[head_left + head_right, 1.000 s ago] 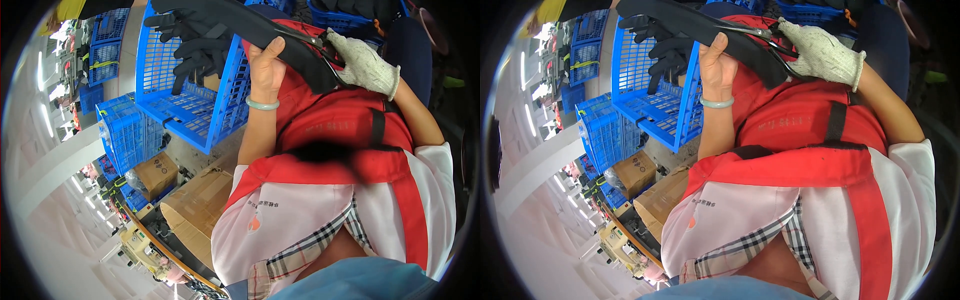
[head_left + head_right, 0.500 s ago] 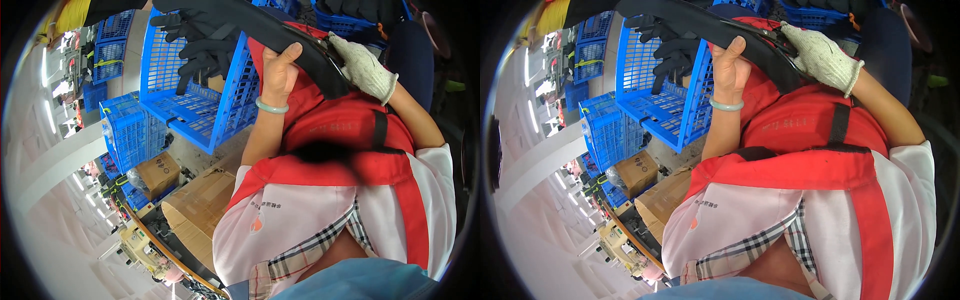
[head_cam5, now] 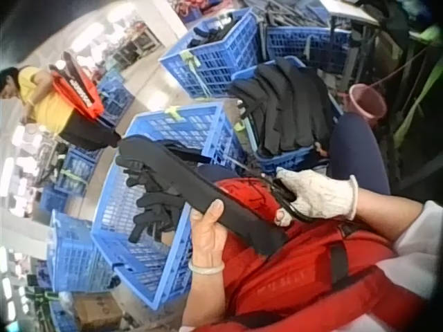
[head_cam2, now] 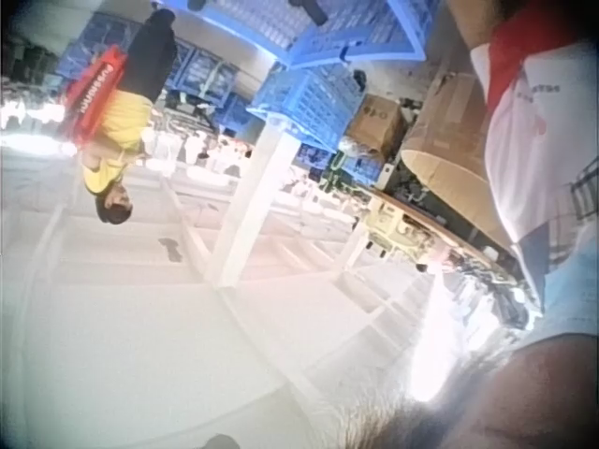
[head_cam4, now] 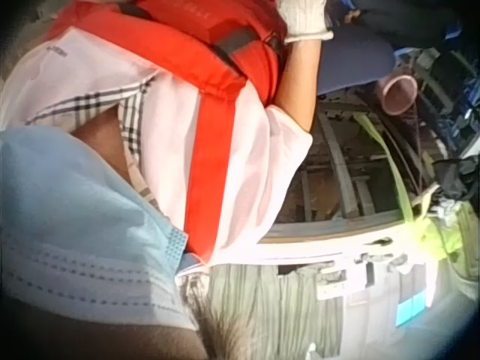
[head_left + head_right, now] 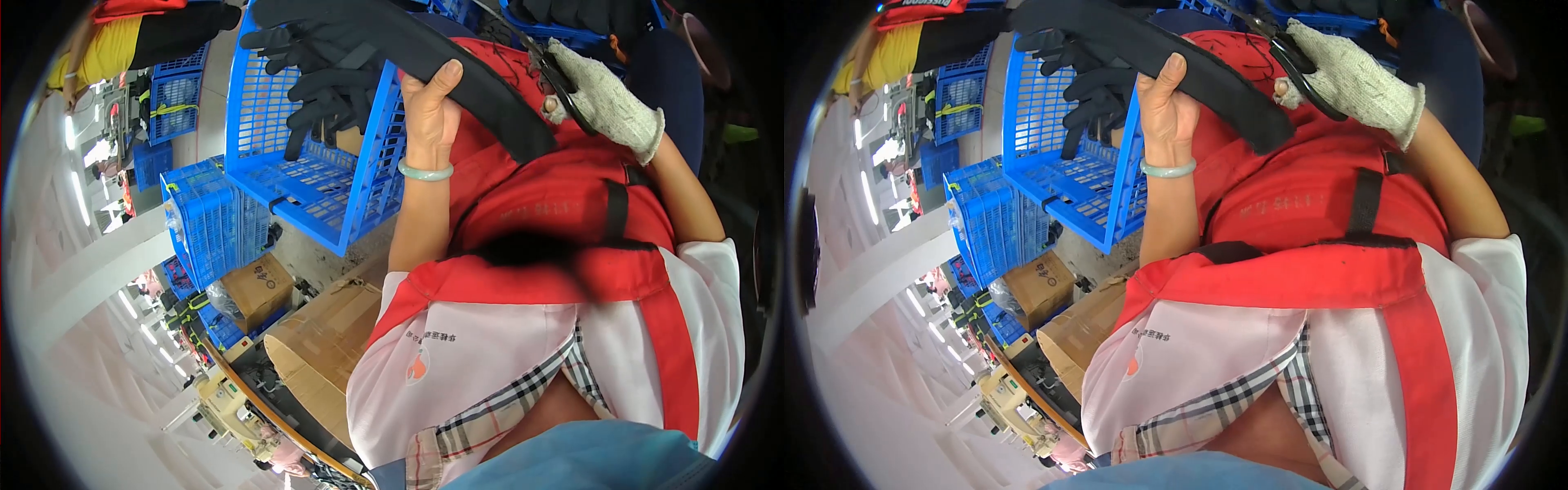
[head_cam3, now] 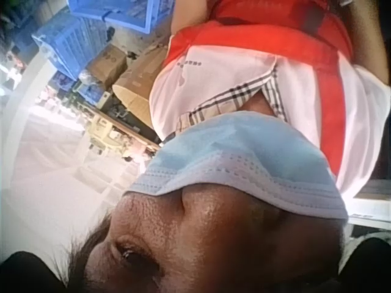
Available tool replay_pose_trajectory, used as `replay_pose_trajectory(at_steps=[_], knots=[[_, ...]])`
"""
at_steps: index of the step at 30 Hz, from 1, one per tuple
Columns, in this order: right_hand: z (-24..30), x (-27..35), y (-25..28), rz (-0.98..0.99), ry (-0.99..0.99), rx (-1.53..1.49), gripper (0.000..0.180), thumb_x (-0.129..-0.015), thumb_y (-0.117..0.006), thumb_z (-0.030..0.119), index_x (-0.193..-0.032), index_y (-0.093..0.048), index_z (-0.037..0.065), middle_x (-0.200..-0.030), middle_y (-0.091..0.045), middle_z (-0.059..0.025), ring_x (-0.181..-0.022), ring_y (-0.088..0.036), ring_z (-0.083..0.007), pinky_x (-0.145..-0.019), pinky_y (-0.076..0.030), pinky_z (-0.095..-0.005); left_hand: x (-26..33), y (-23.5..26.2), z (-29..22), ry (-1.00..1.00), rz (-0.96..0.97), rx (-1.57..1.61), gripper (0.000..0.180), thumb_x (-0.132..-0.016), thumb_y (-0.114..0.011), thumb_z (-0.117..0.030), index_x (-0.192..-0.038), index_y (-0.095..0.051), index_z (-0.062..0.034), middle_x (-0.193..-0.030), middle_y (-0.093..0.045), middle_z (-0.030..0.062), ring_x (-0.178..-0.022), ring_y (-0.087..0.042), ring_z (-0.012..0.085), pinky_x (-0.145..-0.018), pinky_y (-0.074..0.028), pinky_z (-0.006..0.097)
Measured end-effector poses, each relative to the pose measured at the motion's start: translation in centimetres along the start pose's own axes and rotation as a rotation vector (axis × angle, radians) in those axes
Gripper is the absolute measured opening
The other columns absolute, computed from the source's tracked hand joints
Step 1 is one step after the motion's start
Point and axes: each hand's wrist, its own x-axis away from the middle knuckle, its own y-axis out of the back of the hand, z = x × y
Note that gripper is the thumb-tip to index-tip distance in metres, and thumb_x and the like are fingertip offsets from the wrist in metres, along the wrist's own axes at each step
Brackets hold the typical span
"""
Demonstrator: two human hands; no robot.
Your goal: Using scissors to trim excess fabric or rubber material from black curved components, possibly part of sports gear or footwear production.
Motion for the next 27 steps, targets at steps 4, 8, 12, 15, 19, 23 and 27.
replay_pose_trajectory(at_steps=[4,8,12,15,19,23,27], knots=[[0.5,0.8,-0.9,-0.032,0.023,0.547,0.064,-0.071,-0.077,0.04,-0.114,-0.049,0.002,-0.077,-0.06,-0.018,-0.072,-0.06,-0.0378,-0.064,-0.047,-0.0416,0.4,0.1,0.0,0.001,-0.032,0.006,0.023,-0.079,-0.071,0.0,-0.1,-0.063,-0.0028,-0.096,-0.065,0.0054,-0.087,-0.062,0.0158,-0.084,-0.049,0.029],[-1.6,1.1,-0.5,-0.069,0.094,0.672,0.075,-0.064,-0.079,0.043,-0.117,-0.049,0.0,-0.089,-0.06,-0.0204,-0.082,-0.059,-0.0389,-0.07,-0.047,-0.0436,0.4,-0.1,0.4,0.018,-0.004,0.009,0.024,-0.078,-0.072,0.0,-0.101,-0.063,-0.0026,-0.095,-0.066,0.0052,-0.086,-0.062,0.0158,-0.084,-0.049,0.029],[-0.4,0.7,-1.6,-0.086,0.141,0.633,0.07,-0.067,-0.078,0.035,-0.12,-0.048,0.001,-0.088,-0.061,-0.0193,-0.082,-0.061,-0.0378,-0.068,-0.048,-0.0424,0.6,0.2,0.9,0.033,0.016,0.026,0.026,-0.081,-0.069,0.0,-0.106,-0.06,-0.0041,-0.099,-0.065,0.0062,-0.091,-0.062,0.0188,-0.085,-0.052,0.033],[-2.0,0.2,-1.8,-0.073,0.095,0.615,0.058,-0.073,-0.074,0.024,-0.121,-0.048,0.003,-0.086,-0.061,-0.0186,-0.081,-0.061,-0.0366,-0.067,-0.048,-0.042,0.7,0.2,1.0,-0.006,0.046,-0.011,0.026,-0.081,-0.068,-0.001,-0.106,-0.06,-0.0039,-0.1,-0.065,0.0062,-0.092,-0.062,0.019,-0.087,-0.051,0.034],[-2.3,0.0,-0.9,-0.101,0.115,0.752,0.051,-0.077,-0.068,0.014,-0.124,-0.048,0.006,-0.085,-0.062,-0.019,-0.081,-0.061,-0.0366,-0.066,-0.048,-0.0427,0.3,0.1,-0.5,0.041,-0.003,0.072,0.029,-0.078,-0.07,0.002,-0.105,-0.06,-0.0033,-0.097,-0.064,0.0044,-0.088,-0.062,0.0169,-0.087,-0.049,0.031],[-2.4,-0.4,-1.0,-0.088,0.156,0.751,0.059,-0.073,-0.069,0.011,-0.125,-0.045,0.001,-0.089,-0.062,-0.0188,-0.083,-0.061,-0.037,-0.068,-0.05,-0.0422,0.2,0.5,-0.4,0.003,-0.004,-0.011,0.03,-0.078,-0.068,0.006,-0.105,-0.06,-0.0047,-0.096,-0.064,0.0049,-0.088,-0.062,0.0166,-0.084,-0.051,0.03],[-2.1,-0.7,-1.9,-0.112,0.224,0.746,0.059,-0.071,-0.069,0.011,-0.123,-0.045,-0.002,-0.089,-0.061,-0.0188,-0.083,-0.061,-0.0363,-0.068,-0.05,-0.0416,0.5,0.6,0.4,-0.037,0.026,-0.011,0.026,-0.08,-0.065,0.007,-0.104,-0.061,-0.0027,-0.099,-0.065,0.0088,-0.091,-0.063,0.02,-0.087,-0.051,0.034]])
